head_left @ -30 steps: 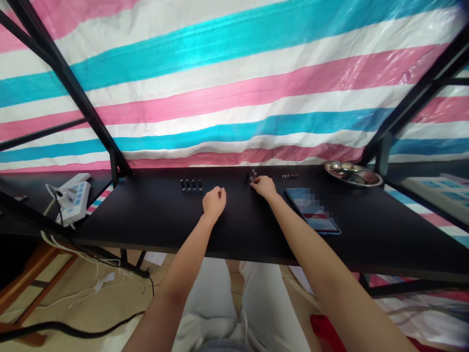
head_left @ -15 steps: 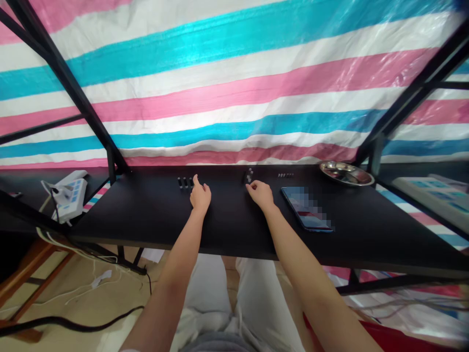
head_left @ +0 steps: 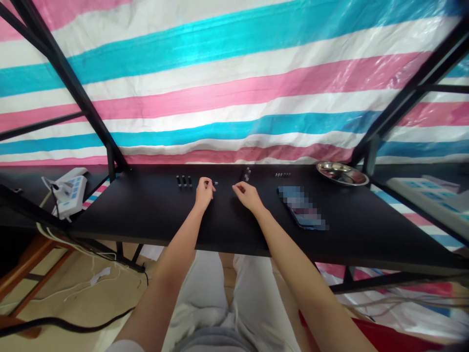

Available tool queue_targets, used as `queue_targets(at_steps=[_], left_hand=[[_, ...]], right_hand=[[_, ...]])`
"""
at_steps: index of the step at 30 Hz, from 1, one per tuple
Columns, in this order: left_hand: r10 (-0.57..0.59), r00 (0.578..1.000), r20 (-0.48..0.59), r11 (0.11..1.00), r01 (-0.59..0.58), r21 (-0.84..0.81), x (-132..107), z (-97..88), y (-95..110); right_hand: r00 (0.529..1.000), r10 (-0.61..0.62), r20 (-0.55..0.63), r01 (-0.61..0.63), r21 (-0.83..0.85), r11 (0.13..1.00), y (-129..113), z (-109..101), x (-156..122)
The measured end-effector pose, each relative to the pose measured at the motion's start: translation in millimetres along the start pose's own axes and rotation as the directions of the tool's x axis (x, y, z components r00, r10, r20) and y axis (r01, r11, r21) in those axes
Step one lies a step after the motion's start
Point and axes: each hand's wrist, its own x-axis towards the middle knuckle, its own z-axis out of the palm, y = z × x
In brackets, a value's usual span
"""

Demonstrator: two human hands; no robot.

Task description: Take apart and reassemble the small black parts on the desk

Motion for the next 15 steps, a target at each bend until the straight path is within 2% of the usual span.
queue_targets(at_steps=[2,4,7,10,15], left_hand=[[-0.017,0.987,0.157,0.985,0.043,-0.168,-5,7.1,4],[-0.019,0.958,0.287,0.962,0.096,-0.255,-11,12.1,9],[-0.015,0.918,0.395,0.945,0.142,-0.295,-17,14.5,14],[-0.004,0.91,0.415,0.954,0.128,-0.273,-18,14.0,15],[0.086,0.945,0.316,0.982,-0.027,-0.187,-17,15.0,9]], right_hand=[[1.0,0.003,0.009,-0.004,0.109,0.994,-3,4,0],[0.999,0.022,0.035,-0.029,0.221,0.975,-6,8,0],[0.993,0.062,0.103,-0.096,0.369,0.924,-10,11,1],[0.988,0.087,0.129,-0.138,0.469,0.872,-13,11,1],[0.985,0.136,0.107,-0.172,0.541,0.823,-14,10,0]])
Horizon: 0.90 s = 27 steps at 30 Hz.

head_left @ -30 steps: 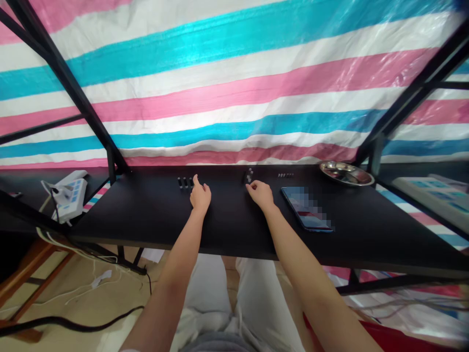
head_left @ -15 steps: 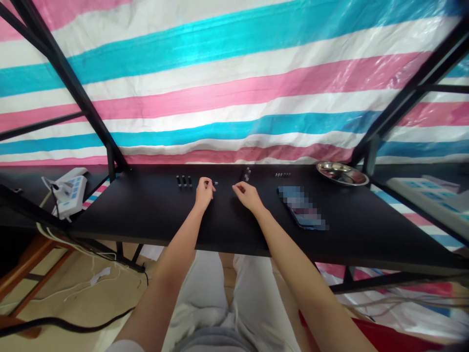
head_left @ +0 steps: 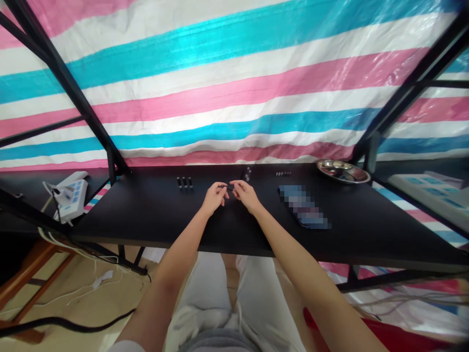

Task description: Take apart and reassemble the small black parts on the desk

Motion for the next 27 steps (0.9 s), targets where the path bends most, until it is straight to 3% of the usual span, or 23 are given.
queue_targets(at_steps=[5,11,19,27], left_hand=[[0.08,0.994,-0.074,0.993,-0.073,0.097,2,-1.3,-7],[0.098,0.985,-0.139,0.982,-0.072,0.175,0,0.9,-2],[0.259,0.937,-0.234,0.903,-0.149,0.403,-7,4.0,4],[0.256,0.929,-0.269,0.89,-0.117,0.442,-3,1.6,-2]], right_hand=[[1.0,-0.001,0.004,0.001,0.037,0.999,3,0,2],[1.0,0.003,0.004,-0.003,0.072,0.997,3,2,3],[0.999,-0.003,0.038,-0.001,0.084,0.996,-3,5,0],[0.998,0.016,0.068,-0.019,0.051,0.999,-4,5,-2]])
